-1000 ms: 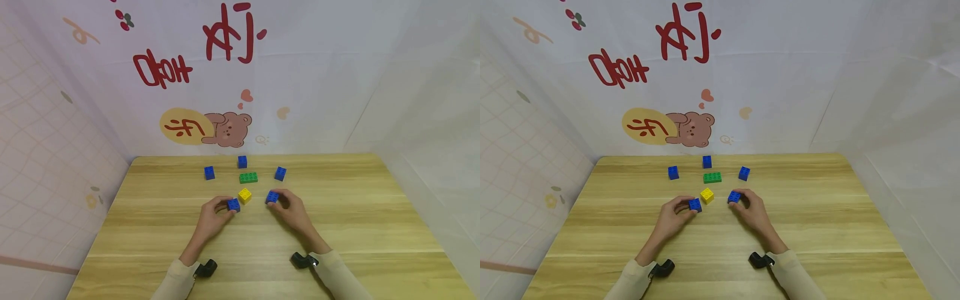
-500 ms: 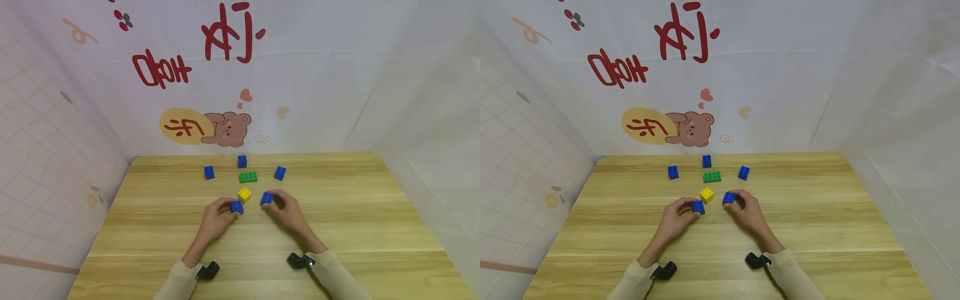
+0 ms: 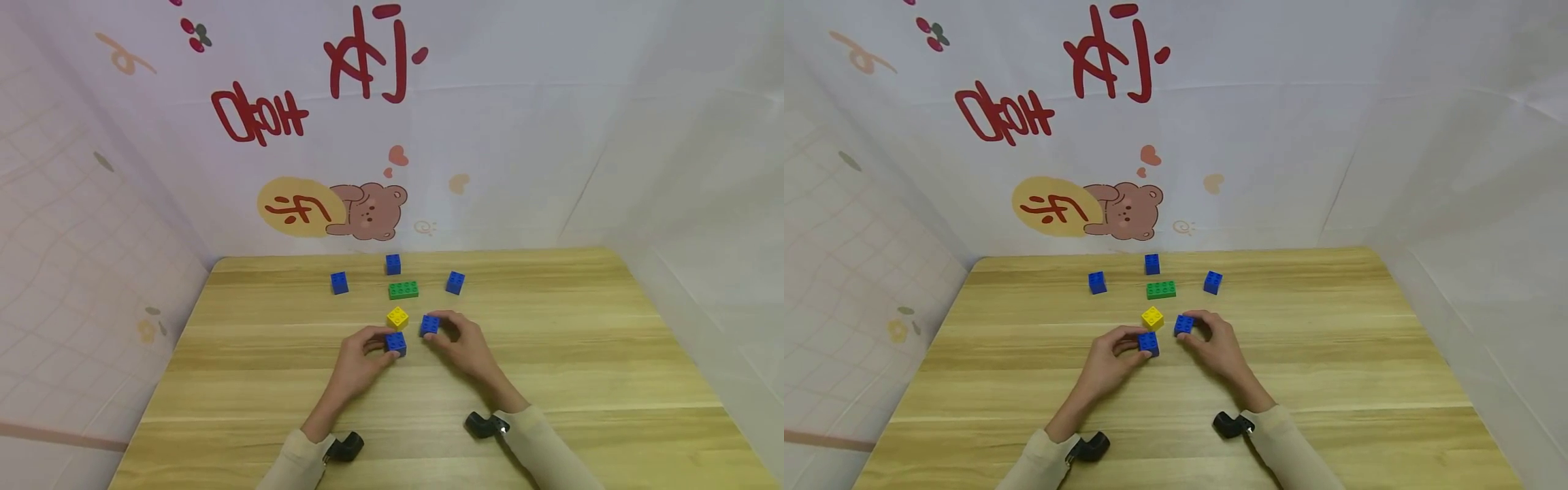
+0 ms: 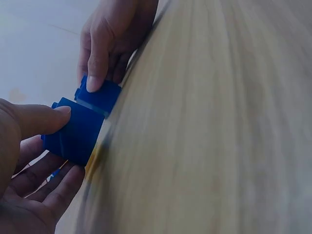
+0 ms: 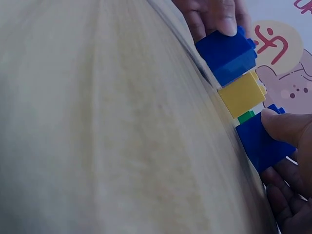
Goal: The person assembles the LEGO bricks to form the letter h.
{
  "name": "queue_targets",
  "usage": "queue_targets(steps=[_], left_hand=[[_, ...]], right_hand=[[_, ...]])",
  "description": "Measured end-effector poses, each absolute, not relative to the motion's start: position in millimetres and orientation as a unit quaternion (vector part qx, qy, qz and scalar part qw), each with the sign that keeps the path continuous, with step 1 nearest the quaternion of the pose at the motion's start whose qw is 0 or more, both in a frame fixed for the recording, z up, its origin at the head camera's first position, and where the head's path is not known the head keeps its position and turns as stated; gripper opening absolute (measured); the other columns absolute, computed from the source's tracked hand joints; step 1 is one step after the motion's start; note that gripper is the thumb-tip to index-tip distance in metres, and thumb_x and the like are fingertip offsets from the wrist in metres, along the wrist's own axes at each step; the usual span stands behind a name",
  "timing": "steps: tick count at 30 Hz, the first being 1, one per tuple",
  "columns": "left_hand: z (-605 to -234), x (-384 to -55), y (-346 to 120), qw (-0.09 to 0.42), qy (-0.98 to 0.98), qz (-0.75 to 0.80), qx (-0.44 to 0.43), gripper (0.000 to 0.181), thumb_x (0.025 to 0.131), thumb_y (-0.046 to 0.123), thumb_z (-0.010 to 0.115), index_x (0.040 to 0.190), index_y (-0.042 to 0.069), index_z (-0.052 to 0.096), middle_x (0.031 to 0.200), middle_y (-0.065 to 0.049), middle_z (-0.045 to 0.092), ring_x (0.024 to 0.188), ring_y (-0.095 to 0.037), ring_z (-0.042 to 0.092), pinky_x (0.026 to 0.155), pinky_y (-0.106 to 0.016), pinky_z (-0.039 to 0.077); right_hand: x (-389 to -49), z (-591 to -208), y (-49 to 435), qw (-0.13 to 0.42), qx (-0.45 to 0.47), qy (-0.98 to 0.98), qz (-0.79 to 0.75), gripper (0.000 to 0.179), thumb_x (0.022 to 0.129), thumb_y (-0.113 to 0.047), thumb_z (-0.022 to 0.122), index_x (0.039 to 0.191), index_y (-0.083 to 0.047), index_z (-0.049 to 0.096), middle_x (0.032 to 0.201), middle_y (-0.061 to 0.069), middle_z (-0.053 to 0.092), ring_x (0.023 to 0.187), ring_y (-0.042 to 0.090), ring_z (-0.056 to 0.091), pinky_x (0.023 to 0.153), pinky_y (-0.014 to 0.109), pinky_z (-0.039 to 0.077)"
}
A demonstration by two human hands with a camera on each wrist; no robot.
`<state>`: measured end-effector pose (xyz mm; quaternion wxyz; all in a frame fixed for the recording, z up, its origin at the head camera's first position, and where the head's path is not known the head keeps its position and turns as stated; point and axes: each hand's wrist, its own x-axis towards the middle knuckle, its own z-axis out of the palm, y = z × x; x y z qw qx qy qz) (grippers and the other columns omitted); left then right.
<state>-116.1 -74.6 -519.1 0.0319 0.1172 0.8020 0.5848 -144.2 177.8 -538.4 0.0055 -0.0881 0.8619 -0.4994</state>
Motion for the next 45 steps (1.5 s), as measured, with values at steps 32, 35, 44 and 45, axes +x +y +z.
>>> queue_targets(steps=[32, 35, 44, 45], left_hand=[[-476, -142, -50, 0.003, 0.796, 0.575, 0.188, 0.038, 0.09, 0.008, 0.079, 0.127, 0.009, 0.069, 0.124, -0.006, 0.071, 0.118, -0.023, 0.068, 0.1, -0.042, 0.059], [-476, -145, -47, 0.003, 0.798, 0.573, 0.19, 0.039, 0.09, 0.008, 0.079, 0.127, 0.01, 0.07, 0.124, -0.007, 0.071, 0.118, -0.025, 0.068, 0.101, -0.043, 0.059], [-477, -154, -39, 0.015, 0.801, 0.568, 0.19, 0.037, 0.092, 0.011, 0.078, 0.127, 0.012, 0.069, 0.124, -0.007, 0.071, 0.119, -0.024, 0.068, 0.103, -0.043, 0.058], [-477, -154, -38, 0.017, 0.802, 0.567, 0.189, 0.037, 0.092, 0.011, 0.078, 0.128, 0.012, 0.069, 0.124, -0.008, 0.071, 0.119, -0.024, 0.067, 0.103, -0.043, 0.058]], right_hand=[[-149, -544, 180, 0.015, -0.093, 0.849, -0.521, 0.037, 0.089, -0.03, 0.082, 0.122, -0.027, 0.067, 0.119, -0.003, 0.074, 0.122, 0.021, 0.065, 0.115, 0.05, 0.045], [-149, -545, 180, 0.015, -0.097, 0.848, -0.52, 0.037, 0.09, -0.03, 0.081, 0.124, -0.027, 0.067, 0.121, -0.003, 0.073, 0.123, 0.021, 0.065, 0.115, 0.05, 0.045], [-149, -547, 180, 0.001, -0.093, 0.853, -0.513, 0.039, 0.09, -0.032, 0.081, 0.126, -0.025, 0.068, 0.122, -0.001, 0.072, 0.125, 0.023, 0.064, 0.115, 0.051, 0.045], [-149, -547, 180, 0.001, -0.094, 0.853, -0.513, 0.039, 0.09, -0.032, 0.081, 0.126, -0.025, 0.068, 0.123, -0.001, 0.072, 0.125, 0.023, 0.064, 0.115, 0.05, 0.046]])
